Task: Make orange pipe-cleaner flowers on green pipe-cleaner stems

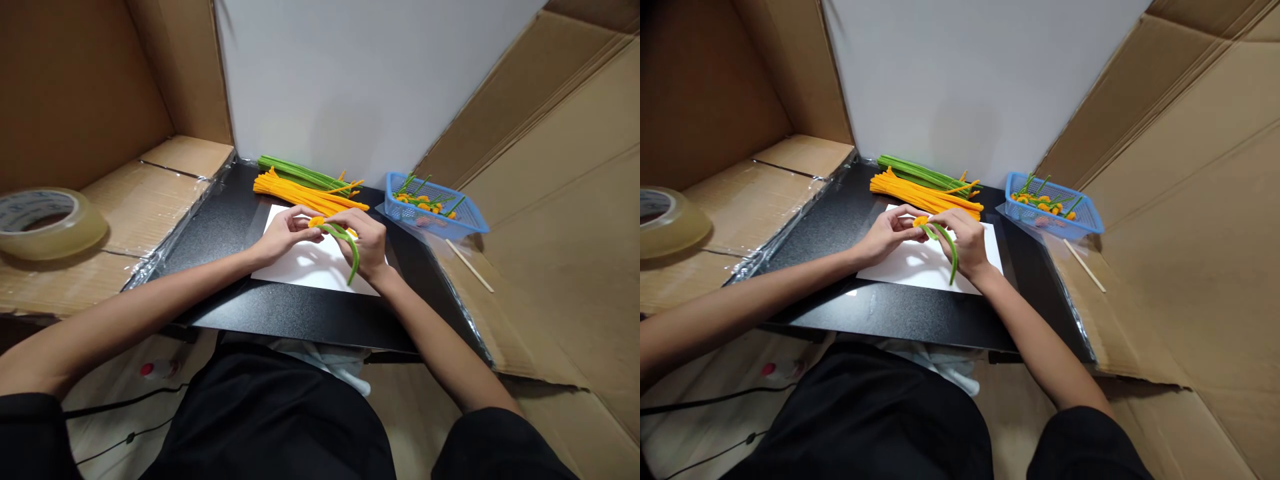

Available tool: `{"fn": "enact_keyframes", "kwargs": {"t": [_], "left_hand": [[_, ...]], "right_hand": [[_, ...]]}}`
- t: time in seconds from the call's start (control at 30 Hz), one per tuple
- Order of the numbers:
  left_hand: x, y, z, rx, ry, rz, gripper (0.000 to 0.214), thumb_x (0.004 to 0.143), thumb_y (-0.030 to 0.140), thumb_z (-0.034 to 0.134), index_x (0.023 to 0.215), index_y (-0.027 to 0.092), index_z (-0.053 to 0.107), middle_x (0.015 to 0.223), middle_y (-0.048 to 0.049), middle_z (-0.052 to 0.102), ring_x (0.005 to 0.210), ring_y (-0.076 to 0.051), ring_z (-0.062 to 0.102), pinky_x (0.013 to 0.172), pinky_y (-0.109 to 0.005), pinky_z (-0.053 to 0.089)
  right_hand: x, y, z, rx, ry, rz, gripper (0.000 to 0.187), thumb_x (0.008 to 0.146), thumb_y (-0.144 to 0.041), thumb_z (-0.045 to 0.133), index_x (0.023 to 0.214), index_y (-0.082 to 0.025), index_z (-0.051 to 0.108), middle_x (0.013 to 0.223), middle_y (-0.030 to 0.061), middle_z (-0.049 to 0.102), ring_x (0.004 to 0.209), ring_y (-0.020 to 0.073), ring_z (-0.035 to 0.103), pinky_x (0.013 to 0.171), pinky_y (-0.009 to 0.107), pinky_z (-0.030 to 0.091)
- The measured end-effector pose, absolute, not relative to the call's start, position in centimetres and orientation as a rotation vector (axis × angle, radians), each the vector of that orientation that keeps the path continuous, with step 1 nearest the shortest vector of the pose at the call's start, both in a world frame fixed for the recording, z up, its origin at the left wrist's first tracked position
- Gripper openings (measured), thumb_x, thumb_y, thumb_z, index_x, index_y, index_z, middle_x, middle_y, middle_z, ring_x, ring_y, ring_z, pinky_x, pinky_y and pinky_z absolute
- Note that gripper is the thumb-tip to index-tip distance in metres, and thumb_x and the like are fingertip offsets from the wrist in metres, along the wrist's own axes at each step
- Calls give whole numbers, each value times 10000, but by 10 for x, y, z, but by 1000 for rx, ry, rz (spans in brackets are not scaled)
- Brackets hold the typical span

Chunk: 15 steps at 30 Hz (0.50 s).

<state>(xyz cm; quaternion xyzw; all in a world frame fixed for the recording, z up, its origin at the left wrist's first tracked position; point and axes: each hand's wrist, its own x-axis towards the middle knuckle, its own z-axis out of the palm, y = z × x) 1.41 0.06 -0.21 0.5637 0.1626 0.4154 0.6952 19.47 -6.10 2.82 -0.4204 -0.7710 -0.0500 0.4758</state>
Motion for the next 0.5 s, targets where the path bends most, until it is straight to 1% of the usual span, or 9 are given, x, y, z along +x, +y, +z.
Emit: {"fn": "enact_keyframes", "kwargs": {"t": [0.07, 0.13, 0.23, 0.3, 0.4, 0.5], "left_hand": [[14, 3, -2, 1209, 353, 944, 435, 697, 398, 880, 998, 146, 691, 871, -63, 768, 776, -161, 733, 840, -339, 587], [14, 4, 0, 1165, 353, 936, 414, 692, 411, 881, 959, 147, 708, 884, -67, 765, 796, -159, 729, 838, -330, 588], [14, 4, 4, 1135, 375, 901, 411, 644, 367, 913, 934, 150, 719, 890, -63, 763, 810, -154, 719, 829, -316, 588], [14, 3, 5, 1124, 381, 896, 396, 639, 359, 914, 914, 151, 718, 894, -60, 760, 812, -154, 717, 827, -318, 588], [14, 4, 5, 1152, 372, 898, 373, 654, 350, 901, 886, 149, 690, 865, -43, 748, 799, -156, 718, 822, -333, 588], [13, 4, 5, 1220, 358, 894, 364, 665, 334, 894, 834, 145, 632, 825, -30, 734, 756, -150, 711, 782, -339, 589]], "right_hand": [[194, -60, 29, -1038, -1839, -57, 175, 935, -338, 645, 866, -226, 761, 848, 61, 770, 750, 193, 691, 734, 336, 537], [194, -61, 30, -1050, -1820, -26, 185, 931, -357, 654, 863, -228, 767, 842, 59, 773, 734, 189, 689, 712, 330, 532], [194, -62, 33, -1062, -1850, -36, 197, 910, -403, 678, 886, -232, 772, 849, 59, 776, 736, 190, 681, 701, 334, 534], [195, -63, 34, -1060, -1867, -50, 201, 898, -421, 691, 892, -238, 773, 855, 56, 777, 744, 192, 680, 707, 339, 539], [195, -64, 35, -1056, -1835, -55, 198, 892, -424, 699, 871, -243, 775, 838, 50, 776, 740, 193, 684, 713, 346, 543], [193, -65, 36, -1048, -1814, -28, 203, 899, -420, 692, 844, -246, 781, 805, 46, 774, 727, 195, 691, 711, 351, 542]]}}
